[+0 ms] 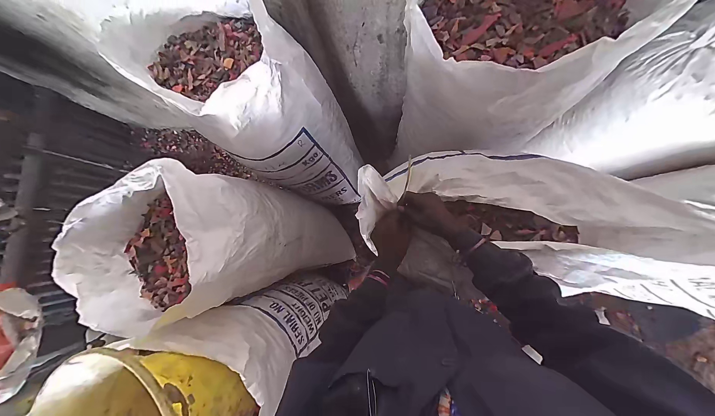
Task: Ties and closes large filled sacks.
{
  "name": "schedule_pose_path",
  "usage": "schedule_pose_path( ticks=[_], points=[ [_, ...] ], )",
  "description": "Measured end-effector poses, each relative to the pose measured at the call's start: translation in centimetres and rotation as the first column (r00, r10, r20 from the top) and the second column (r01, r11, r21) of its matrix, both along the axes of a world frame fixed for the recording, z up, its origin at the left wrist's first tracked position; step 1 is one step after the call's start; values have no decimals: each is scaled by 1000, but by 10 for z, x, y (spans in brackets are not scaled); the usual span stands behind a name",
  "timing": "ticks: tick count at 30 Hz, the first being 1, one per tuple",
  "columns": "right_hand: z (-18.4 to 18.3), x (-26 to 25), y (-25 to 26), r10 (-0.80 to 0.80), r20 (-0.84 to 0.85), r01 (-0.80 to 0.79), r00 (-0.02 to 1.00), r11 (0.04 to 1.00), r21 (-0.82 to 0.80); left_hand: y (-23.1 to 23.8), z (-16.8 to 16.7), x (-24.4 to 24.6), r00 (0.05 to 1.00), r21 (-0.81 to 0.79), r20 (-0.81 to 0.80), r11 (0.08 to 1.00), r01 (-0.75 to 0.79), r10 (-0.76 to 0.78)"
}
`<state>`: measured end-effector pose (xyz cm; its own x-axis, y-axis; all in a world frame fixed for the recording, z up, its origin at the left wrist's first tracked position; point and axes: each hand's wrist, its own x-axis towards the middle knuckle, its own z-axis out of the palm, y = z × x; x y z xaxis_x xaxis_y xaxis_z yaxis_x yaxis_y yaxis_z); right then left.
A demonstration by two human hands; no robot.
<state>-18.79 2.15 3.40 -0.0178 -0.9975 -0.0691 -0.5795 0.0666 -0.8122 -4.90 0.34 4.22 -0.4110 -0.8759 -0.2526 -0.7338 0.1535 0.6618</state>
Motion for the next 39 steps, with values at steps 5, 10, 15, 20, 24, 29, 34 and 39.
schedule_pose_path(
  ticks=[5, 10, 15, 20, 24, 29, 34, 39],
  points=[
    [25, 3, -6, -83, 52, 66, 995, 961, 267, 9, -7, -5, 996, -80, 21, 993, -83, 85],
    [22, 1, -15, -45, 19, 35, 999, 934, 357, 13, -15, -1, 998, -215, -46, 976, -41, 31],
    [24, 2, -19, -125, 43, 96, 991, 905, 414, 15, -6, -1, 992, -249, 114, 965, 79, -52],
    [48, -9, -16, -321, 3, 315, 947, 931, 184, 14, 13, -2, 985, -163, 129, 978, 131, -111],
    [102, 4, -34, 3, -248, 55, 969, 973, 226, 0, 14, 6, 977, 172, -167, 972, 158, -129],
    [73, 76, -84, 410, -326, -196, 852, 826, 528, -10, -1, 25, 921, 404, -388, 902, 155, 15],
    [32, 112, -100, 440, -399, -111, 804, 771, 627, -8, -11, 50, 891, 472, -449, 863, 181, 58],
    [54, 69, -57, 160, -63, -150, 985, 978, 144, -12, -15, 35, 713, 713, -553, 688, 137, 431]
  ],
)
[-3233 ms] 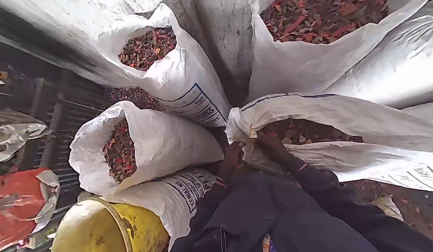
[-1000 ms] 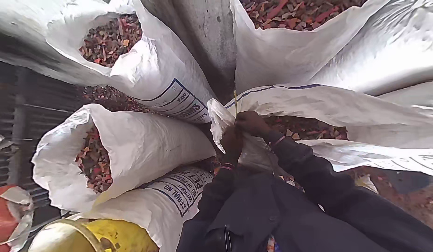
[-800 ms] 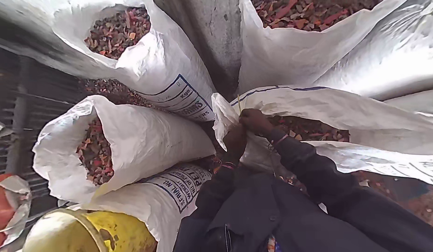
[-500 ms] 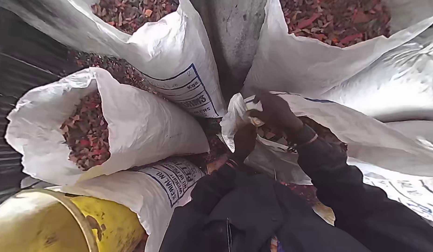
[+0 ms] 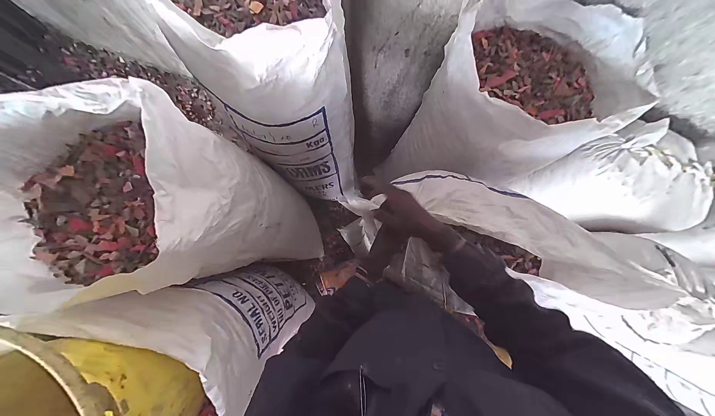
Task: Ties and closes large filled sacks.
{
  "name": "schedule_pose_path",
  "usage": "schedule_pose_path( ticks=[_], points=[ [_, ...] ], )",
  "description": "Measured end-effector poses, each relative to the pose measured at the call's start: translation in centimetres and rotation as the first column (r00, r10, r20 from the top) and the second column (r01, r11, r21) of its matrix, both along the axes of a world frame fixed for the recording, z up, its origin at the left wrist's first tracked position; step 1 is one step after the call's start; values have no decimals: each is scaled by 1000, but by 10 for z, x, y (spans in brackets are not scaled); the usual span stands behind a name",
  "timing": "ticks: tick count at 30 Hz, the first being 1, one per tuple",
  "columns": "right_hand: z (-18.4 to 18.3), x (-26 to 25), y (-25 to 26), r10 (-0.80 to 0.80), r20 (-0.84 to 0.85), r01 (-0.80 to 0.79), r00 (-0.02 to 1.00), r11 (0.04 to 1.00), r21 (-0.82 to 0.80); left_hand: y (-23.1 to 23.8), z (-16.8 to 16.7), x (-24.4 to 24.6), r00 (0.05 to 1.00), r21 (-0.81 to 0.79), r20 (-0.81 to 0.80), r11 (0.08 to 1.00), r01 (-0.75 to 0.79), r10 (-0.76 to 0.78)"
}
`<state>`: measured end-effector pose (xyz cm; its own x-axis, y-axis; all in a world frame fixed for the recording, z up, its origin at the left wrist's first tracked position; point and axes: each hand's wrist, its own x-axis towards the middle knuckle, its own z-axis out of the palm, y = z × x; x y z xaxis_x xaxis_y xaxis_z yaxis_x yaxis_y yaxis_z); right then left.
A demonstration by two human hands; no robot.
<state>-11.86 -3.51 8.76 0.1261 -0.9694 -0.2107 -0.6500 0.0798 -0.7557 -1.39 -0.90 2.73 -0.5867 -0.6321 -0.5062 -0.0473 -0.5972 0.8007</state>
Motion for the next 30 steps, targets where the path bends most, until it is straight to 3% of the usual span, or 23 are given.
schedule_pose_path(
  ticks=[1, 2, 4, 6, 8, 10, 13, 16, 18, 20, 22, 25, 28, 30],
  points=[
    [6, -15, 21, -107, 124, 123, 987, 983, -134, -2, 3, -1, 999, 49, -44, 999, -7, 9],
    [14, -31, 42, -226, 192, 258, 955, 953, -161, -5, 3, -1, 997, 72, -73, 997, 13, -7],
    [29, -59, 81, -437, 161, 444, 885, 896, -11, -7, -8, -1, 992, 48, -111, 997, 66, -60],
    [24, -70, 108, -438, 48, 416, 898, 878, 239, -4, -42, -1, 977, -7, -201, 998, 69, -69],
    [13, -60, 122, -317, 29, 283, 948, 879, 384, -4, -30, 2, 982, -20, -176, 998, 60, -63],
    [0, -40, 127, -318, 43, 288, 947, 902, 323, -5, -11, 7, 990, 15, -129, 998, 56, -54],
    [-12, -27, 116, -424, 90, 394, 901, 888, 237, -7, -10, 10, 984, 26, -167, 997, 68, -62],
    [-30, -21, 107, -557, 324, 497, 765, 830, 254, -5, -18, 9, 978, 31, -200, 997, 64, -56],
    [-41, -15, 107, -554, 521, 520, 649, 823, 228, -6, -14, 8, 979, 34, -202, 998, 48, -40],
    [-48, -13, 108, -491, 577, 470, 653, 860, 199, -5, -7, 11, 980, 38, -196, 998, 55, -46],
    [-43, -20, 107, -414, 473, 378, 778, 909, 174, -6, -7, 14, 975, 43, -212, 996, 75, -64],
    [-39, -31, 104, -199, 169, 202, 965, 979, -3, -10, -16, 13, 956, 41, -281, 994, 97, -82],
    [-52, -36, 101, -128, -27, 118, 991, 963, -241, -15, -20, 13, 940, 44, -324, 991, 128, -107],
    [-57, -38, 95, -82, -63, 58, 995, 947, -316, -18, -16, 15, 947, 50, -288, 985, 165, -144]
  ],
)
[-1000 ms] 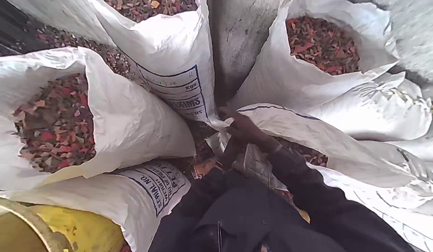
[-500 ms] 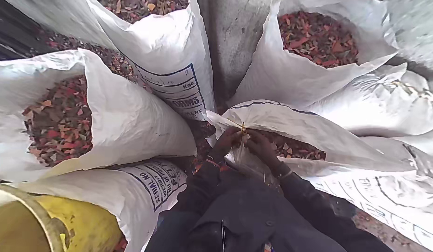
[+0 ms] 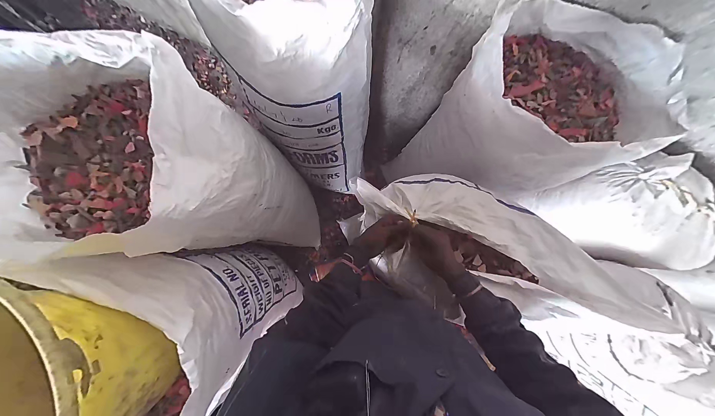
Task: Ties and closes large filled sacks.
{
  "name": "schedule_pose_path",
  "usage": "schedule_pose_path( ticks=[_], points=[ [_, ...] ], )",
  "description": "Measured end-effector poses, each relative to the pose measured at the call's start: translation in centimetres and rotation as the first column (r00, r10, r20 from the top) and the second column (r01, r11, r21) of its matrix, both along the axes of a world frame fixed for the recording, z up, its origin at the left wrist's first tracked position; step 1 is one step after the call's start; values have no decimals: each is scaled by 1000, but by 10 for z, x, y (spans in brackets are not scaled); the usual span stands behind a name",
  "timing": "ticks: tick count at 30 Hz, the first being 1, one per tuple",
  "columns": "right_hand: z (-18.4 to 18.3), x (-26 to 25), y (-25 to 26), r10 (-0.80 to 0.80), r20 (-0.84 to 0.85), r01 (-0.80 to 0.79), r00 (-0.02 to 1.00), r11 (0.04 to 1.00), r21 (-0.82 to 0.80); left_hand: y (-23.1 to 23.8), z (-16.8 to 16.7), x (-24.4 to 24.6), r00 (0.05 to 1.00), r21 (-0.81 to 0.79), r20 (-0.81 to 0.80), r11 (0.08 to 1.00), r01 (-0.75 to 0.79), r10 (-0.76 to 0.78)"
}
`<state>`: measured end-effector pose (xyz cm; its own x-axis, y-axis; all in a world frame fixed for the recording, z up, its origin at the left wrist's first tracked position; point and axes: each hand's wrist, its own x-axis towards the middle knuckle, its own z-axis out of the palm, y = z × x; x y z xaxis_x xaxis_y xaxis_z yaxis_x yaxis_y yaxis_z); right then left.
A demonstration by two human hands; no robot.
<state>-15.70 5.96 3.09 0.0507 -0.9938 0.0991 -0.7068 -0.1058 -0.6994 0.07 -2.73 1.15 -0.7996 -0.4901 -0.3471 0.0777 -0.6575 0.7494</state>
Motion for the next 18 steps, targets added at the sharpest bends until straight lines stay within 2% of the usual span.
schedule_pose_path(
  ticks=[4, 7, 8, 9, 10, 11, 12, 13, 14, 15, 16, 17, 18],
  points=[
    [20, -6, -11, 146, 2, -146, 989, 983, 116, -4, -8, 1, 996, 1, -80, 999, 47, -47],
    [43, -4, -7, 324, -100, -321, 941, 946, 44, -3, -13, 2, 992, -27, -109, 998, 64, -67],
    [55, -1, -6, 373, -53, -374, 926, 927, -5, -5, -15, 1, 990, -20, -124, 998, 64, -66],
    [68, 1, -3, 403, 65, -402, 913, 915, -41, -5, -14, 1, 989, -3, -134, 998, 68, -68],
    [81, -1, 0, 373, 273, -377, 887, 925, -41, -5, -12, 2, 988, 21, -137, 997, 72, -69],
    [90, -9, 3, 259, 486, -288, 835, 957, -16, -7, -12, 2, 987, 47, -147, 996, 75, -68],
    [95, -20, 4, 79, 635, -122, 769, 992, 23, -8, -13, 1, 984, 63, -164, 995, 79, -67],
    [96, -31, 5, -104, 685, 64, 721, 994, 83, -8, -14, 1, 982, 70, -176, 994, 83, -70],
    [88, -43, 6, -240, 657, 213, 715, 969, 123, -8, -15, 1, 982, 70, -176, 994, 85, -72],
    [74, -51, 9, -355, 512, 321, 783, 934, 157, -8, -15, 1, 984, 72, -163, 994, 82, -69],
    [63, -52, 14, -400, 265, 357, 878, 913, 195, -8, -14, 1, 987, 77, -143, 994, 80, -69],
    [55, -46, 19, -356, 45, 336, 933, 911, 238, -8, -13, 1, 989, 81, -129, 993, 83, -72],
    [50, -38, 19, -259, -92, 275, 961, 927, 255, -9, -14, 0, 989, 82, -129, 994, 77, -66]
  ],
)
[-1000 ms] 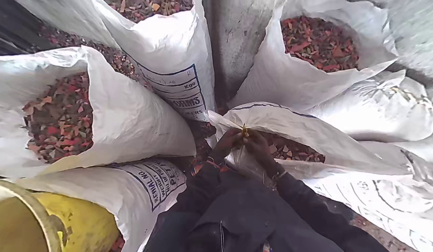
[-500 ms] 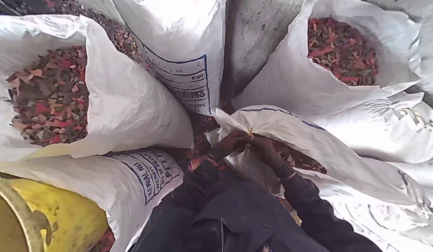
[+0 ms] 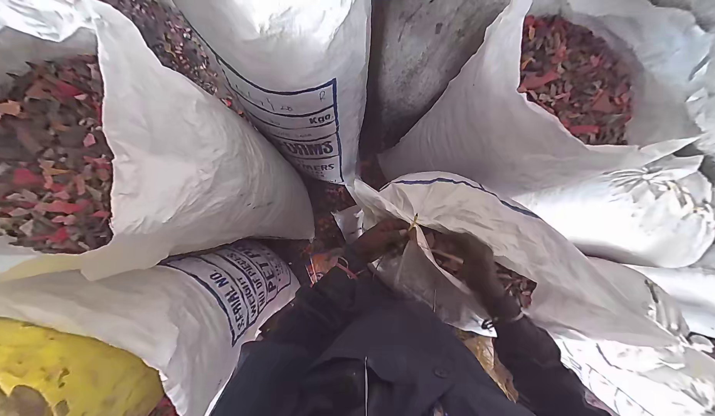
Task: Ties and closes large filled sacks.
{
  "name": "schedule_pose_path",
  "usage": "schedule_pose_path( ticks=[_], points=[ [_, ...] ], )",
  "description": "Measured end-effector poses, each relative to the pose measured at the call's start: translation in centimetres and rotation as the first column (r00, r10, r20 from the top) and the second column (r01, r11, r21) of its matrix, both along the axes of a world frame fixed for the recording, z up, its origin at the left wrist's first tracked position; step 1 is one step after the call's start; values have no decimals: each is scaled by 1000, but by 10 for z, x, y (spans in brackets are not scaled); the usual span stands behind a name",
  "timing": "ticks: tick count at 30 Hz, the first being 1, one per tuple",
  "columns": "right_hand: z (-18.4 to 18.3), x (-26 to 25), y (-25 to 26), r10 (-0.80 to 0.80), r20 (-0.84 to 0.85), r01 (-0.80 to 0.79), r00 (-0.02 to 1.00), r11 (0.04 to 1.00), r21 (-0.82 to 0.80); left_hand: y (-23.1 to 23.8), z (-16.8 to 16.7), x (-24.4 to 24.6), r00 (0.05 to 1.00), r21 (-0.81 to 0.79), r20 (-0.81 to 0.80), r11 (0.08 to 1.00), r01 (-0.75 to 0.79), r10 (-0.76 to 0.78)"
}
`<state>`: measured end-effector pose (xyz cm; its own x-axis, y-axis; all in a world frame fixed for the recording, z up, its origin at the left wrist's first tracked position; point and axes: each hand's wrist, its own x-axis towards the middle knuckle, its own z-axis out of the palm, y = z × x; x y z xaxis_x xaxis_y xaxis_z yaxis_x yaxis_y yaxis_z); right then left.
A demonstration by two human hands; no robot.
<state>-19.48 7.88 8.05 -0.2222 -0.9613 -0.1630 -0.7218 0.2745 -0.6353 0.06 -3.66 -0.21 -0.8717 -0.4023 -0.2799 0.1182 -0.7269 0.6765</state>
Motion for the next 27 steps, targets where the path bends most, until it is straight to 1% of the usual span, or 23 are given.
schedule_pose_path(
  ticks=[1, 2, 4, 6, 7, 8, 10, 11, 12, 13, 14, 15, 16, 17, 18, 20, 21, 22, 23, 24, 25, 26, 27],
  points=[
    [-9, 8, 2, 96, -61, -98, 994, 995, -28, 0, -1, 0, 1000, 4, -7, 1000, -7, 7],
    [-13, 18, 2, 157, -71, -160, 985, 986, -48, 3, -3, 2, 1000, 4, -17, 1000, -11, 11],
    [-16, 32, -9, 246, -28, -247, 969, 968, -43, 6, -5, 3, 999, 6, -44, 1000, -19, 19],
    [-33, 33, -21, 376, -3, -369, 927, 908, -197, 6, -3, 4, 999, 20, -44, 999, -25, 25],
    [-39, 33, -27, 404, 37, -382, 914, 889, -253, 6, -2, 4, 999, 26, -40, 999, -31, 32],
    [-42, 30, -30, 398, 142, -358, 906, 902, -243, 6, -1, 4, 999, 29, -36, 999, -37, 38],
    [-39, 22, -31, 288, 407, -271, 867, 957, -100, 10, 3, 3, 997, 20, -7, 997, -72, 72],
    [-34, 18, -35, 201, 502, -237, 841, 972, 8, 14, 7, 2, 993, -26, 45, 994, -108, 109],
    [-26, 14, -41, 153, 539, -247, 828, 963, 106, 17, 13, -1, 978, -139, 121, 979, -151, 168],
    [-16, 11, -49, 148, 518, -284, 842, 939, 194, 20, 21, -2, 949, -328, 209, 931, -159, 236],
    [-5, 10, -58, 220, 435, -351, 873, 903, 247, 22, 30, -2, 916, -529, 270, 840, -118, 298],
    [7, 10, -66, 358, 310, -443, 881, 854, 274, 24, 38, -2, 888, -683, 303, 729, -51, 347],
    [19, 12, -73, 507, 174, -536, 844, 794, 287, 25, 43, -2, 873, -767, 334, 641, 32, 356],
    [29, 13, -79, 628, 62, -613, 776, 726, 312, 27, 47, -3, 863, -805, 373, 582, 119, 340],
    [36, 12, -84, 714, -33, -668, 700, 670, 323, 29, 46, -6, 852, -848, 374, 506, 155, 366],
    [40, 7, -93, 814, -188, -740, 550, 579, 341, 40, 21, -11, 833, -936, 254, 342, 83, 492],
    [37, 2, -97, 826, -202, -738, 527, 562, 373, 41, 20, -6, 836, -910, 325, 386, 149, 443],
    [32, -4, -104, 803, -159, -684, 575, 578, 445, 43, 15, 2, 814, -876, 423, 408, 256, 398],
    [22, -15, -105, 760, -132, -620, 637, 606, 499, 52, 4, 10, 765, -831, 523, 422, 361, 375],
    [8, -25, -108, 710, -105, -563, 697, 631, 533, 52, -5, 16, 718, -789, 595, 435, 434, 361],
    [-4, -30, -117, 664, -93, -528, 742, 664, 530, 42, -9, 18, 667, -744, 653, 464, 480, 358],
    [-9, -33, -118, 637, -75, -513, 767, 679, 525, 38, -1, 17, 633, -680, 713, 518, 520, 302],
    [-9, -33, -107, 617, -50, -507, 785, 687, 520, 41, 15, 19, 628, -617, 749, 568, 545, 211]
  ],
)
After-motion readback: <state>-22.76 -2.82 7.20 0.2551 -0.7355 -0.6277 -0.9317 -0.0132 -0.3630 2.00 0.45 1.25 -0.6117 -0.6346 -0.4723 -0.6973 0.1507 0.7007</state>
